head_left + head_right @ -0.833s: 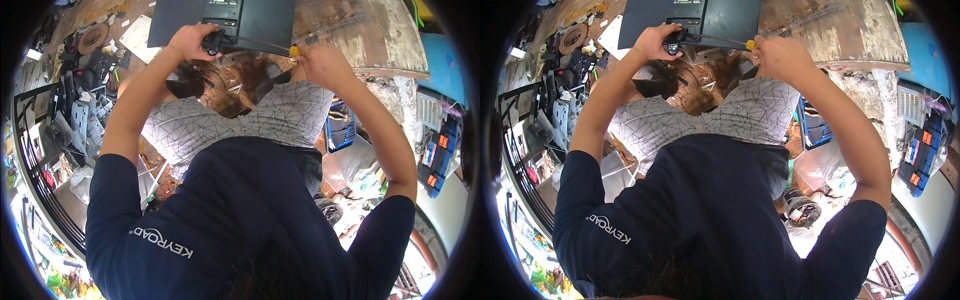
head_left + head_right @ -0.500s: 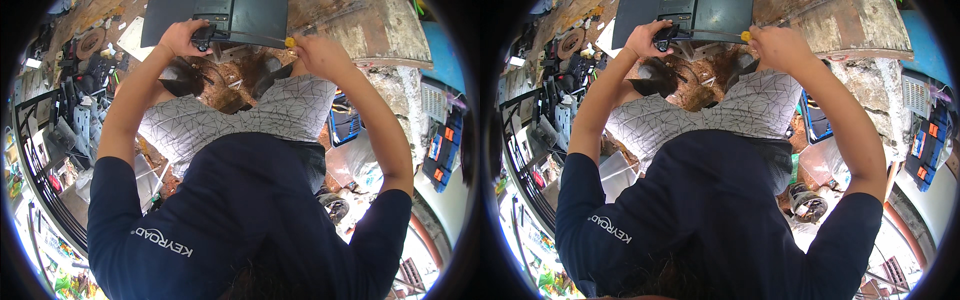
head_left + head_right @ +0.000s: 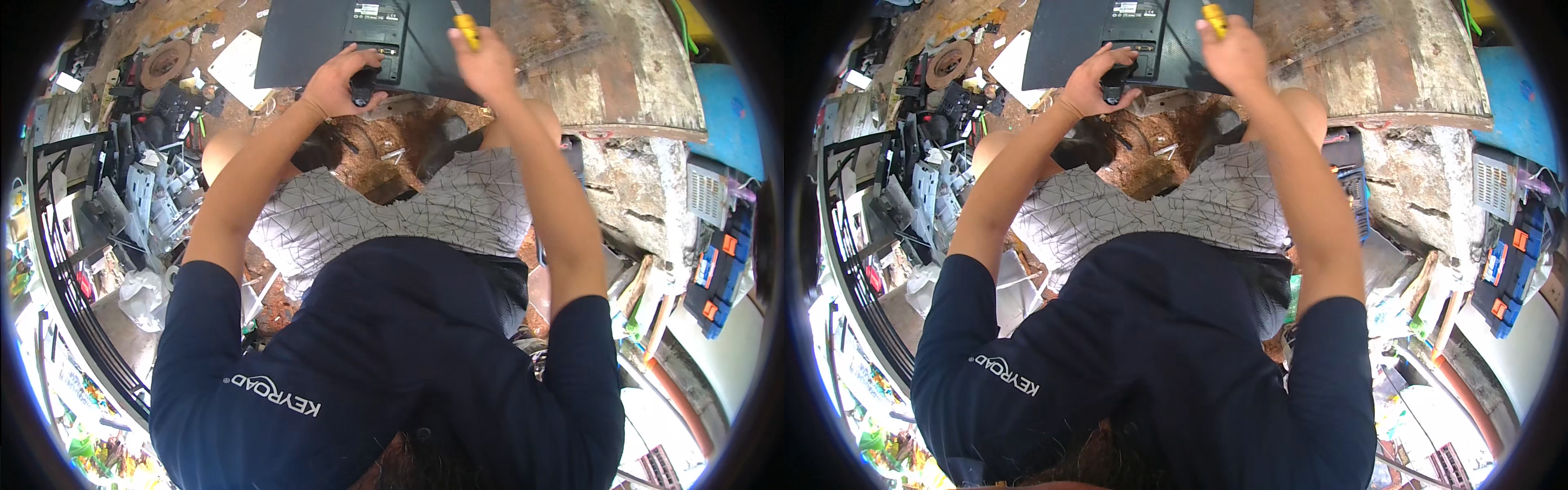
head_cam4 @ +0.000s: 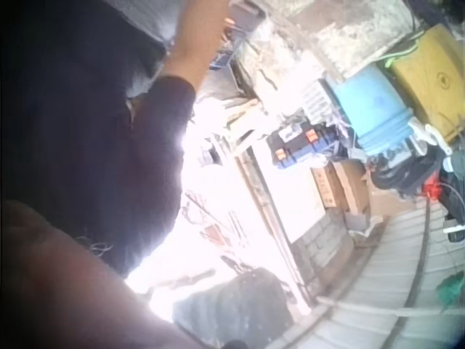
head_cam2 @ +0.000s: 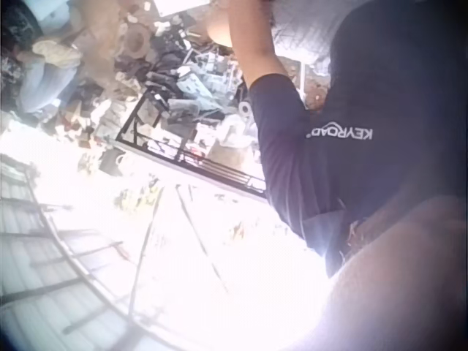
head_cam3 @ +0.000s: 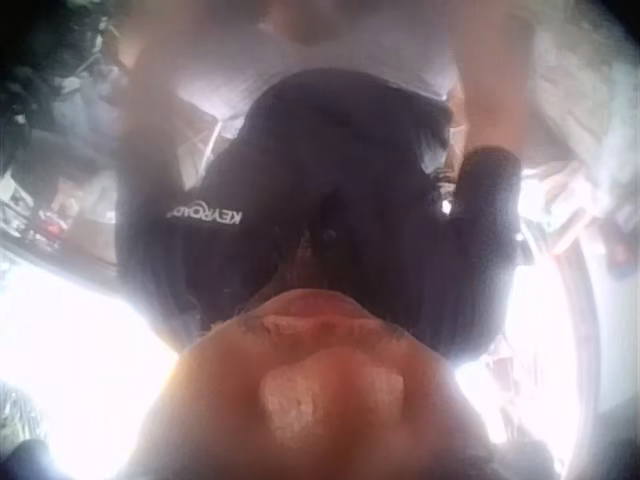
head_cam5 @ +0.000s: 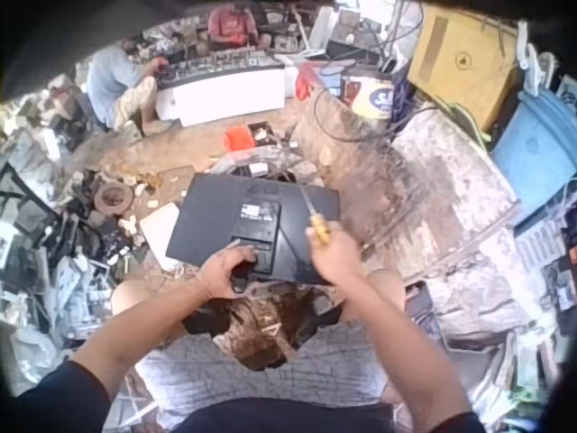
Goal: The person uses a screwdriver to remove screws from the back of a monitor, pries off the back casing by hand, and then removes internal circuit boards.
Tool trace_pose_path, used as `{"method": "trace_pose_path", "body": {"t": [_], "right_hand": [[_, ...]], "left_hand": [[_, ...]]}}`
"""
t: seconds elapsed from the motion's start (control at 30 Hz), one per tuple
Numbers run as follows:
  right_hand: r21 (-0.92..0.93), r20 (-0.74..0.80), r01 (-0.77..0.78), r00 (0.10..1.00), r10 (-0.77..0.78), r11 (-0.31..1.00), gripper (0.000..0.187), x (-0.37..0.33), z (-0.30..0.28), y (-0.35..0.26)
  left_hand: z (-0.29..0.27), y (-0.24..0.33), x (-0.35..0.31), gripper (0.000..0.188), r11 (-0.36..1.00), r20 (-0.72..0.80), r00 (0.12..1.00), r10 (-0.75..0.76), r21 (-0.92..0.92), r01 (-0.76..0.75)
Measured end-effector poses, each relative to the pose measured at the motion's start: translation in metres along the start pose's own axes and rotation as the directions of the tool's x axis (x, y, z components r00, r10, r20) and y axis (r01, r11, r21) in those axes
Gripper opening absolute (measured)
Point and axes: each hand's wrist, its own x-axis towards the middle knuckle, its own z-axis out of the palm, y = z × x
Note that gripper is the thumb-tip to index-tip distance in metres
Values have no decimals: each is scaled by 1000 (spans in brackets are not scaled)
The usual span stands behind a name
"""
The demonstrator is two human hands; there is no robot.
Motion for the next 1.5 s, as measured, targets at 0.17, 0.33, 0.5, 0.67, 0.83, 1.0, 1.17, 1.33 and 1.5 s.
{"method": "trace_pose_path", "body": {"t": [0.17, 0.33, 0.5, 0.67, 0.83, 1.0, 1.17, 1.33, 1.5], "right_hand": [[-84, -204, 380, 898, -389, 921, 51, 40, 117, -12], [-124, -138, 425, 888, -440, 897, 49, 46, 131, -8], [-35, -19, 367, 930, -368, 929, 57, 40, 112, -22], [-131, -84, 422, 897, -434, 897, 56, 44, 127, -3], [-108, 56, 379, 926, -375, 919, 55, 46, 109, -6], [-296, 194, 414, 908, -371, 861, 36, 107, -15, -50], [-52, 58, 288, 957, -285, 956, 44, 81, -104, -44], [481, 146, -63, 989, -10, 874, 32, -13, -128, 6], [693, 229, -293, 956, 185, 659, 41, -71, -114, 21]], "left_hand": [[4, 13, 14, 44, 993, -23, 999, 47, -106, -50], [15, 3, 13, 38, 978, -16, 999, 50, -200, -53], [8, -1, 16, 35, 976, 50, 998, 37, -218, -25], [5, 3, 23, 33, 968, 38, 999, -2, -251, 12], [-9, 8, 35, 27, 974, 85, 996, -21, -223, 39], [-86, 27, 142, 34, 861, 322, 917, -235, -370, 350], [-83, 2, 144, 42, 846, 253, 952, -172, -458, 274], [-77, -8, 149, 39, 780, 264, 940, -216, -533, 329], [-86, -9, 153, 40, 689, 333, 932, -146, -641, 337]]}}
